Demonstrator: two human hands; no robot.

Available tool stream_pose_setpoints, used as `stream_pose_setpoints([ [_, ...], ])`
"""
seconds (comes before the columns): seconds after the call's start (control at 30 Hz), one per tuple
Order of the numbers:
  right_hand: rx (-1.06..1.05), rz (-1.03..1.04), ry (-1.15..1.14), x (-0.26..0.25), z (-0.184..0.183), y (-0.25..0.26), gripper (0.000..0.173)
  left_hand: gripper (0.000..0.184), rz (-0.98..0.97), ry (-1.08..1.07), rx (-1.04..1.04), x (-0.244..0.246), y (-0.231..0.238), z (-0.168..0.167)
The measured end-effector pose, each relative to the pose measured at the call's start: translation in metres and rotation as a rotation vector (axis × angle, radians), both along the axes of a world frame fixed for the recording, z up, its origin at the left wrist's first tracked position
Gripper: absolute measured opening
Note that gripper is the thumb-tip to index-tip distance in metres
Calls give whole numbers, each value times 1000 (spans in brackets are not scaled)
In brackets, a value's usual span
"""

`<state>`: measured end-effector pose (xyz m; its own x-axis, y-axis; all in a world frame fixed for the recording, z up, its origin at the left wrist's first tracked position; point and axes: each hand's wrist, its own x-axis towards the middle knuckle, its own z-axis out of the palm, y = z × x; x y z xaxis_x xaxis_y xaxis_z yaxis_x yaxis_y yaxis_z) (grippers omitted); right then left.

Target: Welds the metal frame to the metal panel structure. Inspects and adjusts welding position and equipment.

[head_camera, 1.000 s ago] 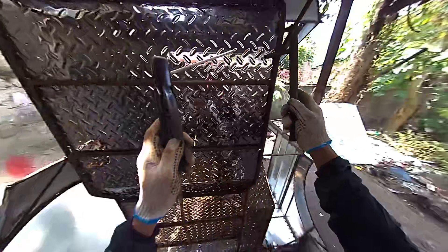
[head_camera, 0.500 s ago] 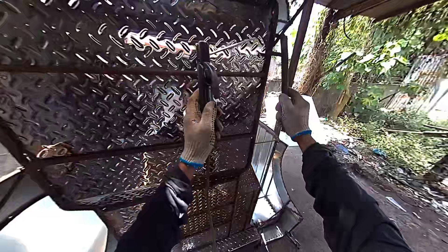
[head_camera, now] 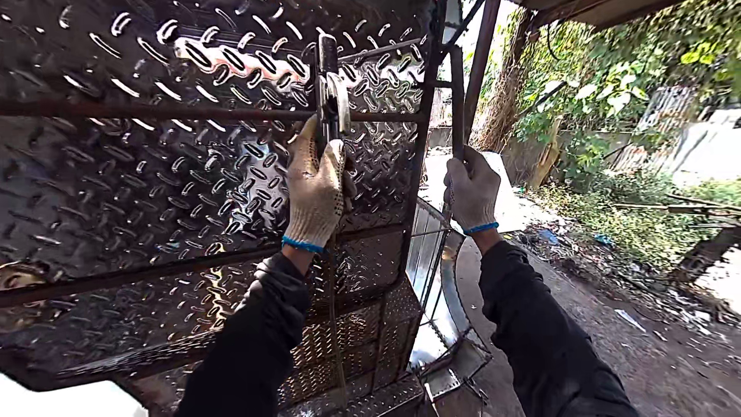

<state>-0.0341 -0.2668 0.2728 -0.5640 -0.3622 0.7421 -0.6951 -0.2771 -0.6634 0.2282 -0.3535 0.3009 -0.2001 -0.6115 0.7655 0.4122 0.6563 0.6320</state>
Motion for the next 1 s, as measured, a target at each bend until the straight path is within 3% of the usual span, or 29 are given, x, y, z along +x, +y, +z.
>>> stream_pose_setpoints([
  [0.37, -34, -50, 47, 4, 1, 1, 40, 52, -33, 4, 18, -25, -10, 8],
  [0.57, -35, -33, 28, 4, 1, 0, 43, 53, 89, -42, 12, -30, -11, 10],
  [1.0, -38, -11, 10, 6, 1, 0, 40, 49, 103, -52, -31, -28, -10, 14],
])
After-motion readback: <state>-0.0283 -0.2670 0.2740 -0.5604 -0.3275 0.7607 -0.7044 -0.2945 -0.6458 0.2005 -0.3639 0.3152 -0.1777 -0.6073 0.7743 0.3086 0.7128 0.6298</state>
